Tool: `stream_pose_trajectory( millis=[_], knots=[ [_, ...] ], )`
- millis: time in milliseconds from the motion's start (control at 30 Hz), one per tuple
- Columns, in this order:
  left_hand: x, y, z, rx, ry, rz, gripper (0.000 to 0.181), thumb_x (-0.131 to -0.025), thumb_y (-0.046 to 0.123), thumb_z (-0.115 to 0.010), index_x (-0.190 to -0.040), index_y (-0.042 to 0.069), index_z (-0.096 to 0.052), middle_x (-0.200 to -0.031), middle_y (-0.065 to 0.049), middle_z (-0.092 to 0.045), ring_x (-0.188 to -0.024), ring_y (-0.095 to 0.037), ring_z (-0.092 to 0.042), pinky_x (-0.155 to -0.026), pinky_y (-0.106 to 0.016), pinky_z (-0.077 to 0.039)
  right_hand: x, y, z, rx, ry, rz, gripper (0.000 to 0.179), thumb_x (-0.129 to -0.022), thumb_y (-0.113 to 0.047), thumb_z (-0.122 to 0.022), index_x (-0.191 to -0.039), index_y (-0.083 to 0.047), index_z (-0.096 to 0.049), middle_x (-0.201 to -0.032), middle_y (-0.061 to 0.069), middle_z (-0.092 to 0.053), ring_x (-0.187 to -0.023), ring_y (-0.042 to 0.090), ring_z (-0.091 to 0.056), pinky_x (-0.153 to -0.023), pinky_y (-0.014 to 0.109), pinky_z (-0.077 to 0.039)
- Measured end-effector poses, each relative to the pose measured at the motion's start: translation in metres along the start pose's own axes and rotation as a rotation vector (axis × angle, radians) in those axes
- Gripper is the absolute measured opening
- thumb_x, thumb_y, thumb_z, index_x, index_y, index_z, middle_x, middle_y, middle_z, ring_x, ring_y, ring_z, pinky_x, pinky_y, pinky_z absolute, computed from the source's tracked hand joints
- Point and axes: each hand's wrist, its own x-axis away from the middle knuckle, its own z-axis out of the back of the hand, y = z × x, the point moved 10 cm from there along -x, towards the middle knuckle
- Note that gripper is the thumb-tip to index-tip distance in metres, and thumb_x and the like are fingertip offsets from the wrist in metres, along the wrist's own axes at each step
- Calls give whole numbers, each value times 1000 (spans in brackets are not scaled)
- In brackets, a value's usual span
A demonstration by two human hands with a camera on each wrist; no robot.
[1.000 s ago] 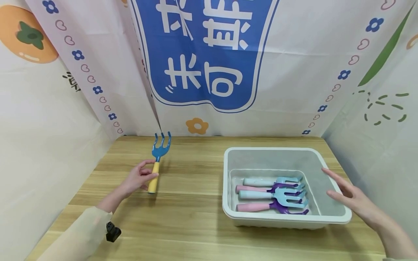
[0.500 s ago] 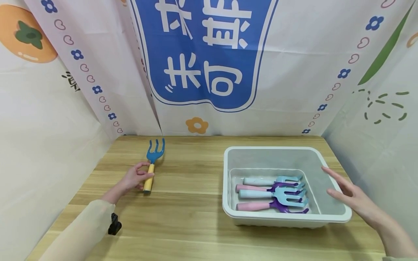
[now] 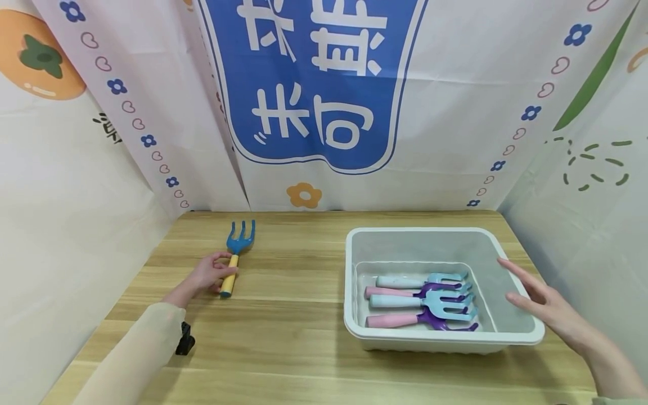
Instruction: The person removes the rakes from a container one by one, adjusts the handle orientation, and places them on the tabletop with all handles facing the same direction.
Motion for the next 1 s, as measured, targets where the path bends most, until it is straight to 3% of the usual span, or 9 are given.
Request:
stream_pose_trajectory(
  millis=[267, 667, 867, 1000],
  knots=[
    [-4, 3, 2, -61, 43, -19, 47, -90, 15, -71, -130, 0, -50, -99, -15, -57, -72, -19, -58, -51, -29, -53, 0, -1, 1, 3, -7, 0, 63, -103, -2, -39, -157, -22, -14, -149, -30, -18, -125, -21, -13, -88, 1, -16],
    [-4, 2, 0, -102, 48, -20, 47, -89, 16, -71, -129, 1, -52, -101, -15, -57, -77, -20, -58, -54, -30, -55, -1, -1, 0, 0, -13, -2, 62, -103, -3, -39, -157, -21, -14, -148, -30, -19, -125, -21, -14, -88, 2, -21],
    [-2, 6, 6, -68, 73, -63, 50, -91, 15, -70, -133, -2, -49, -104, -18, -57, -82, -22, -57, -58, -33, -56, -1, -1, -1, -11, -13, -7, 62, -104, -3, -40, -157, -22, -14, -148, -30, -19, -125, -21, -14, -87, 3, -23],
    [3, 17, 13, -51, 103, -115, 51, -93, 18, -67, -136, -2, -47, -107, -19, -55, -82, -24, -56, -61, -34, -55, 0, -2, 0, -6, -10, -6, 62, -103, -3, -40, -157, -22, -14, -148, -30, -19, -125, -21, -14, -88, 3, -23]
  ],
)
